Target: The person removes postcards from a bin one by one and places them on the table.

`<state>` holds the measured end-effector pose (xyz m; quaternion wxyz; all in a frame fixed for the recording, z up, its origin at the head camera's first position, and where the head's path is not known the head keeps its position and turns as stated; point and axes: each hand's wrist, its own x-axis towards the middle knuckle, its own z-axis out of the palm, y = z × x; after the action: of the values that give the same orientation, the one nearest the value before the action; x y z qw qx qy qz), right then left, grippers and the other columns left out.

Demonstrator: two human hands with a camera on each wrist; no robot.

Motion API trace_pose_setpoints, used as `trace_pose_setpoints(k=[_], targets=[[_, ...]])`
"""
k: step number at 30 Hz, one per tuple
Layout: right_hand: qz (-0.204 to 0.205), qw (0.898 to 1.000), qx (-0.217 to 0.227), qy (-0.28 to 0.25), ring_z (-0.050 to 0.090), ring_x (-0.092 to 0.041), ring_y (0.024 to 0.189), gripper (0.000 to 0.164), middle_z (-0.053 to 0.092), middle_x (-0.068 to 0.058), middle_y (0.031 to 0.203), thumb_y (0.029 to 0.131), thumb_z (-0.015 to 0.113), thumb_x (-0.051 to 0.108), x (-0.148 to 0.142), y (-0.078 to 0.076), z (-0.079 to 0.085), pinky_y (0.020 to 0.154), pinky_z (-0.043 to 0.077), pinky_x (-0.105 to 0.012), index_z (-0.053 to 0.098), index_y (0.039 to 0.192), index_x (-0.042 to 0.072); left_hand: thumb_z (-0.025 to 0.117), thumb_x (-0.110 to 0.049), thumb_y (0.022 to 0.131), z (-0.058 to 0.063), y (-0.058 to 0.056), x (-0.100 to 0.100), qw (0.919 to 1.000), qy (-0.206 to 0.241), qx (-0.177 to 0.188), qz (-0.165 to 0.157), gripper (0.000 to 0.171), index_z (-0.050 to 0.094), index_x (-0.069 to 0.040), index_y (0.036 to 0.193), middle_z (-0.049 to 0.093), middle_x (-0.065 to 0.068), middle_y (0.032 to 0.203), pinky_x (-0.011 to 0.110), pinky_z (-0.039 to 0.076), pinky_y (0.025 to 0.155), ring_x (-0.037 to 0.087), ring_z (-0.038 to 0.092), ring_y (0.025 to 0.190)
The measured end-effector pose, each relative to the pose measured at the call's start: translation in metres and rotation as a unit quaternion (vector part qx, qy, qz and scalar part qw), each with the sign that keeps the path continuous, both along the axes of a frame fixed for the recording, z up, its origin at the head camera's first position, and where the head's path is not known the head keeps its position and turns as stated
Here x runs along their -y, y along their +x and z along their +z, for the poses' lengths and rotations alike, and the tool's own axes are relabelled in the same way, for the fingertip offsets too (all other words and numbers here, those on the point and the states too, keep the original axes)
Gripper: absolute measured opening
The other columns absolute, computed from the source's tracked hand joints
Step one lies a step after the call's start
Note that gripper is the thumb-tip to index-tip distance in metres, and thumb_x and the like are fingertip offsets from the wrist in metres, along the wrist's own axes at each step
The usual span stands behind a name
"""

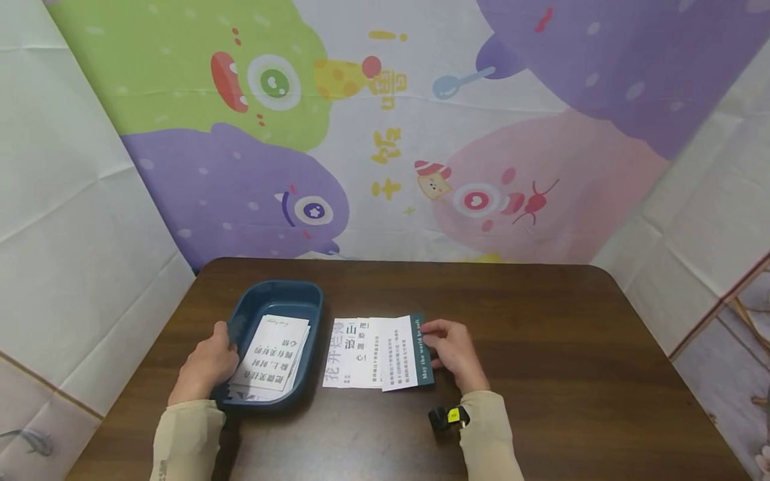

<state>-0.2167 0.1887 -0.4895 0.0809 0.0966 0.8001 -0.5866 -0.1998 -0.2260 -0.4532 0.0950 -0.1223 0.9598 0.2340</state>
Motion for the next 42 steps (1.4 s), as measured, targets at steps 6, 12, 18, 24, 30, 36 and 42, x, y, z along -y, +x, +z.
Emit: trace_pose_setpoints(k=[6,12,18,24,30,36,42], targets=[[0.016,0.999,0.016,0.031,0.059,-0.028,0.088,0.03,0.062,-0.017,0.119,0.094,0.062,0.022,-0.002,0.0,0.003,0.063,0.057,-0.033,0.066,0.121,0.008,0.047,-0.009,0.094,0.0,-0.002,0.0,1.0,0.001,-0.001,-0.002,0.045,0.028,0.008,0.131,0.054,0.042,0.113,0.066,0.047,0.076,0.048,0.058,0.085],[0.055,0.995,0.032,0.079,0.059,-0.029,0.092,0.04,0.06,-0.017,0.122,0.095,0.062,0.029,-0.002,0.003,0.013,0.067,0.057,-0.035,0.059,0.128,0.007,0.047,-0.009,0.094,0.0,-0.002,0.001,1.0,0.002,0.003,-0.003,0.046,0.027,0.009,0.131,0.053,0.042,0.114,0.067,0.047,0.078,0.048,0.057,0.087],[0.099,0.986,0.008,0.134,0.058,-0.033,0.099,0.051,0.057,-0.021,0.13,0.095,0.061,0.034,-0.001,0.01,0.025,0.076,0.057,-0.045,0.052,0.136,0.005,0.046,-0.01,0.094,0.0,-0.002,0.002,1.0,0.003,0.003,-0.005,0.046,0.027,0.009,0.132,0.053,0.042,0.115,0.067,0.047,0.078,0.048,0.057,0.087],[0.151,0.937,-0.057,0.311,0.055,-0.035,0.106,0.058,0.057,-0.023,0.132,0.088,0.071,0.028,0.002,0.015,0.025,0.091,0.049,-0.06,0.051,0.138,0.005,0.046,-0.01,0.095,0.0,-0.001,0.001,1.0,0.001,0.001,-0.006,0.045,0.027,0.009,0.132,0.053,0.043,0.114,0.066,0.047,0.077,0.048,0.057,0.087],[0.209,0.905,-0.067,0.366,0.044,-0.037,0.117,0.067,0.047,-0.023,0.139,0.079,0.079,0.02,0.007,0.02,0.02,0.09,0.048,-0.059,0.053,0.14,0.013,0.045,-0.01,0.096,0.001,0.0,0.0,1.0,0.001,0.002,-0.006,0.046,0.026,0.01,0.133,0.052,0.044,0.117,0.067,0.047,0.078,0.049,0.058,0.088],[0.212,0.909,-0.058,0.354,0.035,-0.038,0.119,0.065,0.036,-0.025,0.149,0.077,0.08,0.019,0.009,0.02,0.015,0.088,0.048,-0.06,0.057,0.137,0.017,0.043,-0.011,0.098,0.0,0.0,0.001,1.0,0.001,0.003,-0.009,0.047,0.025,0.01,0.136,0.05,0.045,0.121,0.068,0.046,0.08,0.051,0.058,0.092],[0.213,0.909,-0.065,0.351,0.035,-0.039,0.119,0.063,0.034,-0.026,0.152,0.077,0.08,0.021,0.008,0.018,0.014,0.088,0.048,-0.06,0.058,0.136,0.017,0.041,-0.012,0.098,0.0,0.0,0.002,0.9999,-0.002,0.0,-0.013,0.047,0.025,0.01,0.137,0.05,0.046,0.123,0.068,0.046,0.08,0.054,0.058,0.097]])
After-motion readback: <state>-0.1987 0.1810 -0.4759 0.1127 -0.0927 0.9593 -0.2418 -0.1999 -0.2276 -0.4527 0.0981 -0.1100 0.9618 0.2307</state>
